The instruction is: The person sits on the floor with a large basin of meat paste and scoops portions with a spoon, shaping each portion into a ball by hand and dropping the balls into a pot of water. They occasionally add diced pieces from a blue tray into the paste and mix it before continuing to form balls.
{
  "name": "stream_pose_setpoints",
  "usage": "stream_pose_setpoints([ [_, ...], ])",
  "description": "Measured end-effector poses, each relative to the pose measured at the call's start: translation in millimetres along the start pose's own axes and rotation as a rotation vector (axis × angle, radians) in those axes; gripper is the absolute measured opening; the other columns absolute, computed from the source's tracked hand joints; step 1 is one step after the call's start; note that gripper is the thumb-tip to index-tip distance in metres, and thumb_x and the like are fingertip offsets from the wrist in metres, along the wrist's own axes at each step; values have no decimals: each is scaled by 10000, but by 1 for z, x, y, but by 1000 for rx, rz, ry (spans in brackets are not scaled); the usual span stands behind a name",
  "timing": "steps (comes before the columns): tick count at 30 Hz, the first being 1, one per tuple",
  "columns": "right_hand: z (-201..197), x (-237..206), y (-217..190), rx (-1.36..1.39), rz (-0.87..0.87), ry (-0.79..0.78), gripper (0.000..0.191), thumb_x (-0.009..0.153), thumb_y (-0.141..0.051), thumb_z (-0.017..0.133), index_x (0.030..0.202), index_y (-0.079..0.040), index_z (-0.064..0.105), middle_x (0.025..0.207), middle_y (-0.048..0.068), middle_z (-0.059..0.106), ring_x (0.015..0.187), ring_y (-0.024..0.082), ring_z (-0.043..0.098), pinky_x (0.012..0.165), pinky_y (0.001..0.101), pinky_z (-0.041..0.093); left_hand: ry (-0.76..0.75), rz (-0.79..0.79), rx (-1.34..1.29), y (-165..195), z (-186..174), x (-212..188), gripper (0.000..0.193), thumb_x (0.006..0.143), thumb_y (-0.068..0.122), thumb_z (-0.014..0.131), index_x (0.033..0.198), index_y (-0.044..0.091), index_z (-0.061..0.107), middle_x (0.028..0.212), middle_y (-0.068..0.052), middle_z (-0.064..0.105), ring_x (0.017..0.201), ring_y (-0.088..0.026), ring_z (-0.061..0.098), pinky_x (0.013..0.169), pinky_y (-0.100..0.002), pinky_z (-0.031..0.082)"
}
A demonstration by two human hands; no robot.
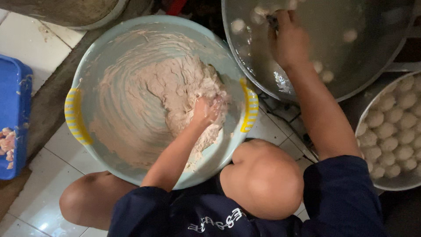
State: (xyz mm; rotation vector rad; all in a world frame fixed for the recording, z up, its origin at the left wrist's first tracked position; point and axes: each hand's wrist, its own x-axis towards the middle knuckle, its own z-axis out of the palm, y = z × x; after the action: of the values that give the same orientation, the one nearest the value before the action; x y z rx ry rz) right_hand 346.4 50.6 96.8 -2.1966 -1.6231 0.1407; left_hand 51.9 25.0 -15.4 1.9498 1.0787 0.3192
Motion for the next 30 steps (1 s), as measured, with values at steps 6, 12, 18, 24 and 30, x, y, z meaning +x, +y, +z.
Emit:
stream_pose_setpoints([
  [6, -25, -18, -19, 194, -82, 97, 307, 1047, -70, 714, 1316, -74, 564, 1178, 171, 674, 1004, 396, 691, 827, 469, 552, -227, -402, -46, -11, 4, 1, 295, 856, 292, 735, 796, 3, 729, 693, -174, 667, 667, -274, 697, 691, -464, 567],
  [12, -49, -72, -49, 615, 113, -62, 243, 1070, -37, 629, 1291, -10, 530, 1111, 92, 628, 922, 165, 649, 796, 323, 527, 31, -76, -179, 0, -8, 15, 249, 890, 319, 696, 965, 84, 729, 889, -152, 698, 824, -282, 680, 771, -434, 550],
  [18, -60, -88, -74, 839, 380, -389, 213, 1015, -71, 590, 1224, -49, 560, 999, 34, 625, 803, 94, 604, 660, 283, 496, 125, -149, -136, 15, -16, 16, 308, 910, 380, 695, 1093, 133, 695, 1067, -144, 716, 977, -296, 680, 823, -413, 542],
  [24, -53, -106, -94, 601, 3, -455, 348, 1049, -150, 617, 1370, -18, 595, 1103, 129, 702, 970, 155, 662, 846, 333, 541, 374, 26, -375, 34, -8, 11, 500, 769, 245, 804, 1118, -6, 547, 983, -175, 676, 976, -327, 685, 744, -358, 560],
  [30, -36, -108, -95, 656, 84, -619, 461, 1001, -178, 627, 1445, -58, 585, 921, 81, 686, 784, 136, 599, 692, 314, 515, 191, -117, -211, 48, -32, 1, 309, 688, 109, 739, 989, 53, 783, 855, -202, 751, 843, -362, 746, 711, -418, 595],
])
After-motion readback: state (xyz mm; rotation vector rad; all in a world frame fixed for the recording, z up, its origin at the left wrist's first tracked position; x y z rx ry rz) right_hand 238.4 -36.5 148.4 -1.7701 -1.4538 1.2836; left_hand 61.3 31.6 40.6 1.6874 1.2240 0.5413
